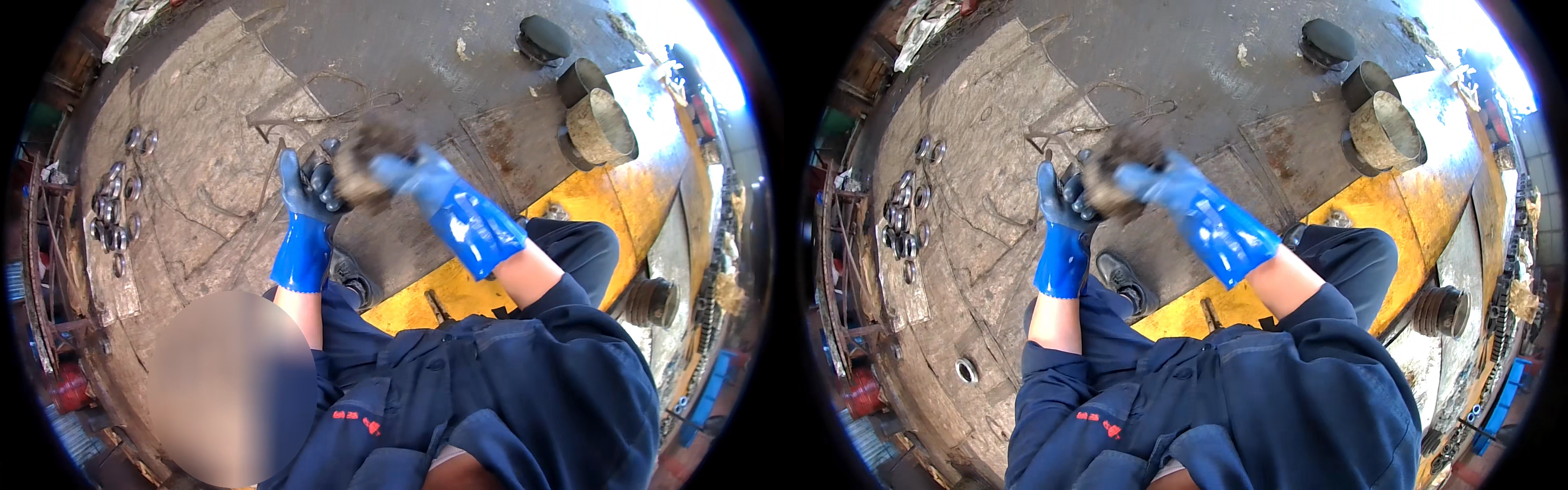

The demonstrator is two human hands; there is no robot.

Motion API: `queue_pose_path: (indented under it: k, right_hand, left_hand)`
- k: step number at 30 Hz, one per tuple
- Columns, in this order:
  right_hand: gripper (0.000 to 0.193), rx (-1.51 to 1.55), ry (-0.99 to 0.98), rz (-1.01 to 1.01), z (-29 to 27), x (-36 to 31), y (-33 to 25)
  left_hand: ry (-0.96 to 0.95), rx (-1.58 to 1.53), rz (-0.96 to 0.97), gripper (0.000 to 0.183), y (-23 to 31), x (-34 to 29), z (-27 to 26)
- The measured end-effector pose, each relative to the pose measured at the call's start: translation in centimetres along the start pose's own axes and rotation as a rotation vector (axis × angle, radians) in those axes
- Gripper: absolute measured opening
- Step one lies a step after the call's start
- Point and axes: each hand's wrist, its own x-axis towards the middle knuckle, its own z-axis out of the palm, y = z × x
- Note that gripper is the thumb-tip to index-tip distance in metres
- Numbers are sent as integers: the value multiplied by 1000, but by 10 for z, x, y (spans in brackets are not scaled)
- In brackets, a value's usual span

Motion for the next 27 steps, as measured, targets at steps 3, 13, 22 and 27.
queue_pose_path:
  k: [3, 13, 22, 27]
  right_hand:
    - [69, -272, -186, 30, 28, 5, 18]
    - [65, -245, -262, 268, -5, 9, 26]
    - [51, 295, 128, 30, -56, 0, 23]
    - [46, 495, 564, -126, -38, 2, -17]
  left_hand:
    - [535, 310, 204, 96, -27, 6, 24]
    - [655, 343, -33, 92, -44, 0, 6]
    - [637, 395, 60, 44, -21, -12, 9]
    - [714, 544, 173, 36, -47, 5, 15]
